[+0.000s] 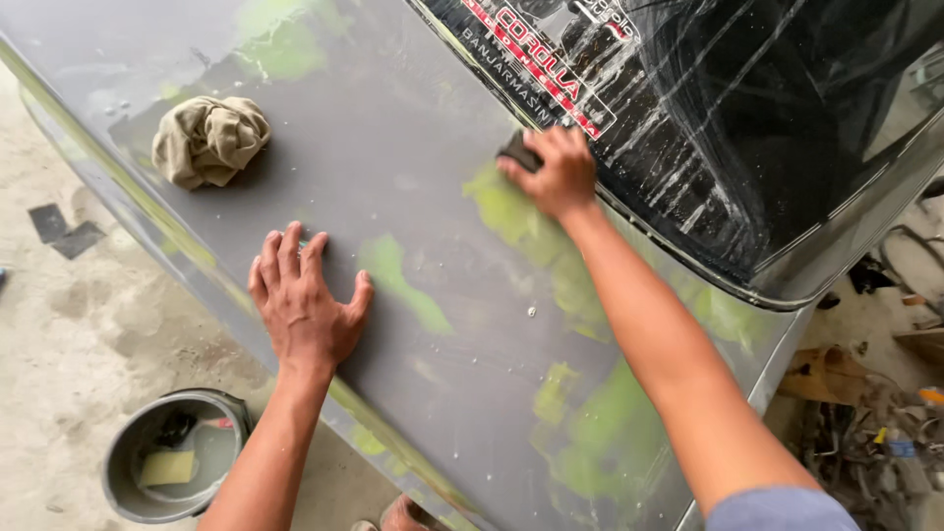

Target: The person sands the hood of a grey car using a sanding block and water. They repeatedly rub the surface in circular and back-and-forth motions, occasionally wiping the area with a cloth to clear away residue.

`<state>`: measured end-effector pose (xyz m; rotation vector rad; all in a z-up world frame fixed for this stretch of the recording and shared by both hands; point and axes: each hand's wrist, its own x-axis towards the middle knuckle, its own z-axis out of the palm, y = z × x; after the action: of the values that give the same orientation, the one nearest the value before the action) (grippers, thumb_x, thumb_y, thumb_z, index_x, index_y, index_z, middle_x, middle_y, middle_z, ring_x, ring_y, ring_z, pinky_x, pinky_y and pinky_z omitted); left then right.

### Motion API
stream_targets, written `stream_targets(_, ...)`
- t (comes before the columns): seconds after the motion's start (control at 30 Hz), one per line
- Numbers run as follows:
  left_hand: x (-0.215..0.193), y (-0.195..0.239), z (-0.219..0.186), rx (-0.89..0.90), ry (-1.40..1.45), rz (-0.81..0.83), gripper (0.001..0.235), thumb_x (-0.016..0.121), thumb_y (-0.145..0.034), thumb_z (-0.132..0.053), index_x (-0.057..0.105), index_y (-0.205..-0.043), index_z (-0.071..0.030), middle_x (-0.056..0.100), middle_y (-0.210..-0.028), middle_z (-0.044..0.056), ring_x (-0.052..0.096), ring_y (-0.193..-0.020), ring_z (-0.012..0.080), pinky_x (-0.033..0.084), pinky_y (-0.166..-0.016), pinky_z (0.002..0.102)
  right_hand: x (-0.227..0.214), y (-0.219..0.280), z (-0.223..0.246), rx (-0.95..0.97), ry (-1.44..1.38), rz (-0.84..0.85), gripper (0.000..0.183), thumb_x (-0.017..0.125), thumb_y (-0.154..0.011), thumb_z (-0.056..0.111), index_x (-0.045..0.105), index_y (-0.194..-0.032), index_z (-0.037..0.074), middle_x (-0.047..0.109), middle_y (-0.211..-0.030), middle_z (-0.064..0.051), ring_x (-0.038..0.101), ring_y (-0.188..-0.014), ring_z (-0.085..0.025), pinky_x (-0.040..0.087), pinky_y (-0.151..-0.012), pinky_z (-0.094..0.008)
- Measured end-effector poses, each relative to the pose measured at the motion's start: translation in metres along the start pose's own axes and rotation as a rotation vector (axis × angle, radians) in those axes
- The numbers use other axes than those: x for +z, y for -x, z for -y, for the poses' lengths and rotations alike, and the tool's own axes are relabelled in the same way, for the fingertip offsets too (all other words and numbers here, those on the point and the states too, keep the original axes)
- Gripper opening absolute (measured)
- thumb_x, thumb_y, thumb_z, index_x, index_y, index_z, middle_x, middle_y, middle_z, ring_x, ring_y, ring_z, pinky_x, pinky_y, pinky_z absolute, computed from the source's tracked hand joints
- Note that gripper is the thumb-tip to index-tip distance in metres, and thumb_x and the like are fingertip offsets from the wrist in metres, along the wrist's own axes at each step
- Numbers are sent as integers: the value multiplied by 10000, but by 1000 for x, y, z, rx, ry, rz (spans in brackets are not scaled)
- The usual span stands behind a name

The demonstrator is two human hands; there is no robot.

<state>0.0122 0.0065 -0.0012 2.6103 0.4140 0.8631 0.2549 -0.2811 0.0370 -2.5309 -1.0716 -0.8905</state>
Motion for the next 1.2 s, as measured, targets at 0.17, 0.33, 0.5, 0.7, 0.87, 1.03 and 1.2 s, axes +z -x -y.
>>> stream_targets(0.17, -6, 2, -6, -9, -24, -6, 610, 711, -704, -440, 641, -1227, -135, 567, -1392, 110, 453, -1349, 307, 267, -1140, 467, -12, 5, 28, 56, -14, -38, 414, 724, -826, 541, 729, -897, 133, 695, -846, -78, 679, -813, -258, 454, -910, -459)
stream_targets(0.33, 0, 3, -5, -41, -19, 10, 611, 717, -705, -442, 653, -1217, -116, 566, -1390, 120, 452, -1350, 314, 267, -1140, 466, -11, 17, 23, 24, -44, 34, 485, 746, -792, 599, 740, -939, 137, 718, -908, -51, 683, -851, -230, 467, -851, -409)
stream_targets(0.5, -7, 10, -6, 1, 6, -13, 605, 715, -724, -440, 650, -1221, -102, 560, -1382, 135, 448, -1345, 323, 259, -1135, 474, 21, -9, 4, 77, 16, -103, 522, 769, -771, 613, 755, -953, 124, 711, -890, -60, 663, -822, -274, 473, -820, -436)
stream_targets(0.7, -2, 4, -5, -39, -15, 17, 616, 687, -712, -464, 642, -1225, -126, 558, -1391, 126, 455, -1354, 315, 262, -1144, 469, -10, 29, 44, 68, -96, 78, 518, 700, -785, 639, 741, -961, 154, 733, -918, -31, 693, -857, -221, 468, -883, -399)
stream_targets(0.87, 3, -1, -2, -15, 15, -27, 623, 713, -701, -444, 631, -1226, -119, 557, -1370, 123, 449, -1341, 317, 271, -1135, 469, 39, -50, -4, 61, 23, -115, 521, 747, -784, 651, 754, -929, 150, 712, -902, -29, 672, -830, -245, 459, -849, -409)
stream_targets(1.03, -3, -15, -7, -5, -21, -47, 606, 687, -705, -452, 635, -1226, -145, 570, -1378, 110, 467, -1347, 303, 283, -1140, 462, -3, 4, 42, 87, -22, -39, 435, 740, -788, 587, 726, -904, 168, 715, -910, -29, 688, -882, -229, 452, -930, -439)
stream_targets(1.2, 1, -2, -3, -26, -8, 1, 616, 703, -696, -451, 637, -1221, -136, 566, -1379, 113, 459, -1347, 314, 276, -1137, 476, 26, -8, 8, 10, 20, -23, 422, 759, -794, 568, 720, -918, 166, 734, -924, -45, 692, -878, -227, 449, -929, -444)
